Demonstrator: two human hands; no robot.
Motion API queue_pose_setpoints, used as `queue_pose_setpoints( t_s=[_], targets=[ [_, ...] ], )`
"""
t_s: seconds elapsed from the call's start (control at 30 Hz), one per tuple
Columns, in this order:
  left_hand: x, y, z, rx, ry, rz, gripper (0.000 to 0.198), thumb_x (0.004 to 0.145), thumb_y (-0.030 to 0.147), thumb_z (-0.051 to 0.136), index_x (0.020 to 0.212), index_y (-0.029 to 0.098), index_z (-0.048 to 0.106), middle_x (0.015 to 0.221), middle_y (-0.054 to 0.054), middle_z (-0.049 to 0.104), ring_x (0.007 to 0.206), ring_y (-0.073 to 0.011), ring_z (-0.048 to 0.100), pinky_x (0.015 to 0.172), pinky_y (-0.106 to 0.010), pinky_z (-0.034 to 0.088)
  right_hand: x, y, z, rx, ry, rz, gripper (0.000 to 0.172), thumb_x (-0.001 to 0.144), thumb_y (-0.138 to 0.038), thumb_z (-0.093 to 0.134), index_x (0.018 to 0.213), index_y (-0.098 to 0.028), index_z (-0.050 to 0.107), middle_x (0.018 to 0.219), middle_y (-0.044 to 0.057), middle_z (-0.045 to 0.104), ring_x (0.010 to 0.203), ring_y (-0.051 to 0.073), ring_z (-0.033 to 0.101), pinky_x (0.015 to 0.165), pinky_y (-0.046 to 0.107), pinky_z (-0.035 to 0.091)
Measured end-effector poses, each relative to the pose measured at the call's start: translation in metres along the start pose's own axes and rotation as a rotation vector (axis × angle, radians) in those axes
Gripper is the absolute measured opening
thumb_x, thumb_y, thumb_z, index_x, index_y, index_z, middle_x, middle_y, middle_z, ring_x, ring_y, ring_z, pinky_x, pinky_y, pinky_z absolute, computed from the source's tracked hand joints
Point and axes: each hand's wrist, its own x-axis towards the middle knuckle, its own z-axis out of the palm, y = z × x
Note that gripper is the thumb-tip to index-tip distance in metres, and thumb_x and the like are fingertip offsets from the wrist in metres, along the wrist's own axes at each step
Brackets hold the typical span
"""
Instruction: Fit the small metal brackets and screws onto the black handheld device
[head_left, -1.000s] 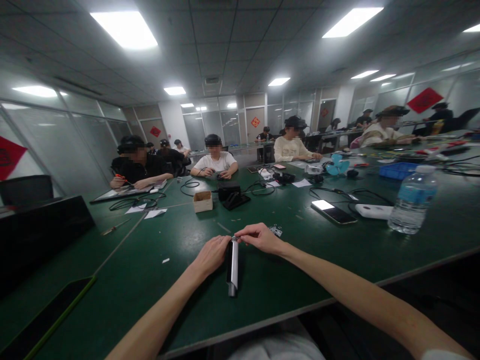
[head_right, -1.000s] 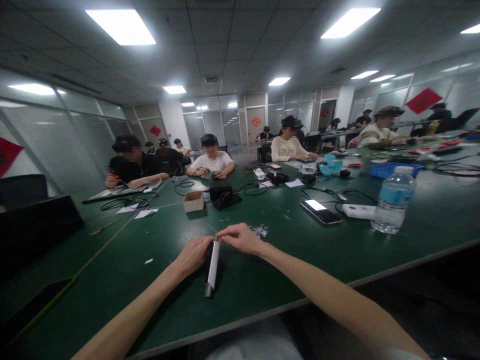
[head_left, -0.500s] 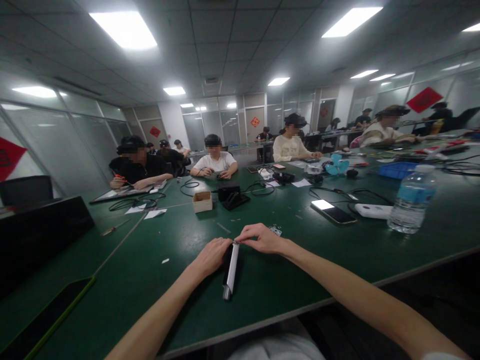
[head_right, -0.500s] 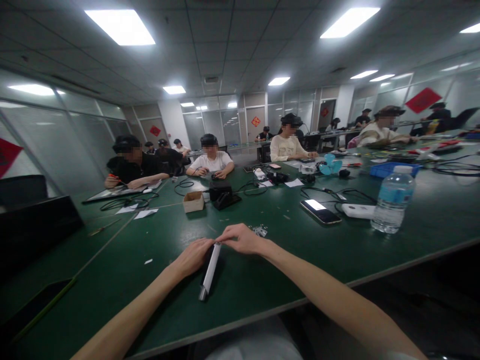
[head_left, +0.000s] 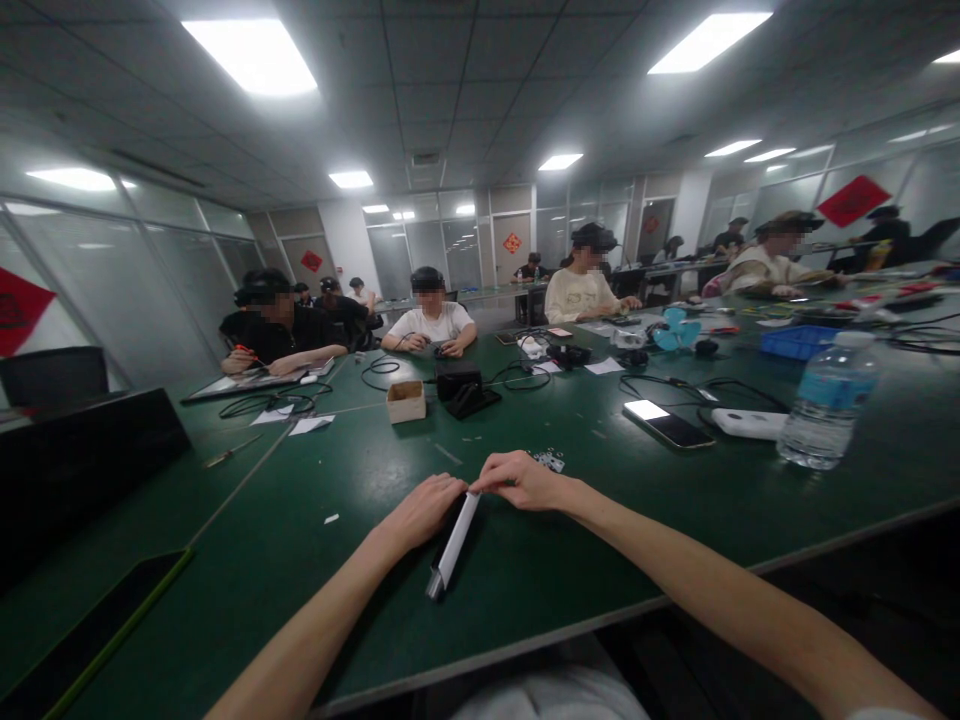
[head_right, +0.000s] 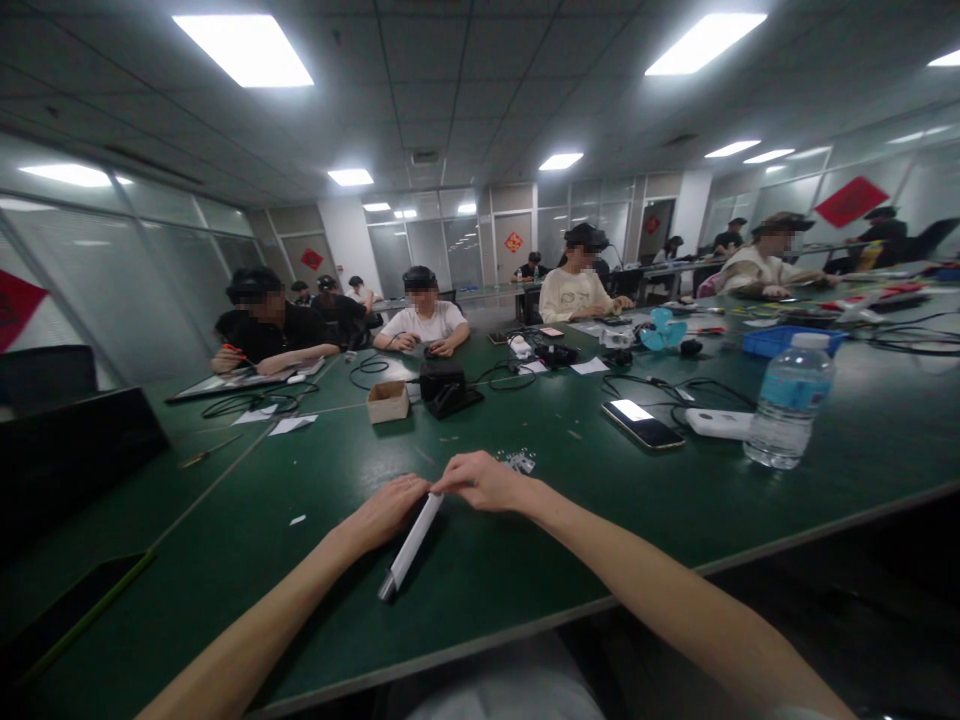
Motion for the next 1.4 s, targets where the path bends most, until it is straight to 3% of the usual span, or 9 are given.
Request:
queue_pose_setpoints(
  t_s=[0.33, 0.53, 1.07, 1.4],
  targets=[
    [0.000, -0.001, 0.000, 0.020, 0.012, -0.044, 0.017, 0.088, 0.010, 0.041, 0.098, 0.017, 0.053, 0.095, -0.005, 0.062, 0.089, -0.0186, 0.056, 0.082, -0.029, 0.042, -0.002, 0.002, -0.001, -0.265, -0.029, -0.065, 0.028, 0.088, -0.014, 0.049, 0.109, -0.019, 0.067, 0.103, 0.009, 0.059, 0.094, 0.017, 0.055, 0.082, 0.028, 0.047],
    [0.003, -0.002, 0.001, 0.043, 0.035, -0.154, 0.021, 0.088, 0.009, 0.040, 0.100, 0.018, 0.054, 0.094, -0.006, 0.064, 0.089, -0.0187, 0.058, 0.080, -0.029, 0.042, -0.001, 0.004, -0.001, -0.270, 0.081, 0.044, 0.018, 0.085, -0.019, 0.055, 0.097, -0.014, 0.067, 0.090, 0.007, 0.065, 0.083, 0.016, 0.059, 0.079, 0.028, 0.048],
    [0.002, 0.005, -0.005, 0.105, 0.050, -0.265, 0.019, 0.092, 0.021, 0.040, 0.096, 0.018, 0.058, 0.091, -0.006, 0.066, 0.087, -0.0193, 0.060, 0.078, -0.030, 0.042, 0.000, 0.009, 0.006, -0.336, -0.030, 0.200, 0.012, 0.082, -0.022, 0.059, 0.086, -0.015, 0.068, 0.082, 0.005, 0.068, 0.075, 0.015, 0.060, 0.069, 0.025, 0.046],
    [0.001, 0.003, -0.002, 0.089, 0.073, -0.248, 0.018, 0.093, 0.026, 0.041, 0.094, 0.020, 0.058, 0.089, -0.004, 0.066, 0.085, -0.0185, 0.060, 0.077, -0.029, 0.042, 0.002, 0.011, 0.004, -0.337, -0.090, 0.259, 0.012, 0.082, -0.019, 0.058, 0.088, -0.014, 0.067, 0.083, 0.005, 0.066, 0.074, 0.015, 0.059, 0.067, 0.024, 0.045]
  ],
)
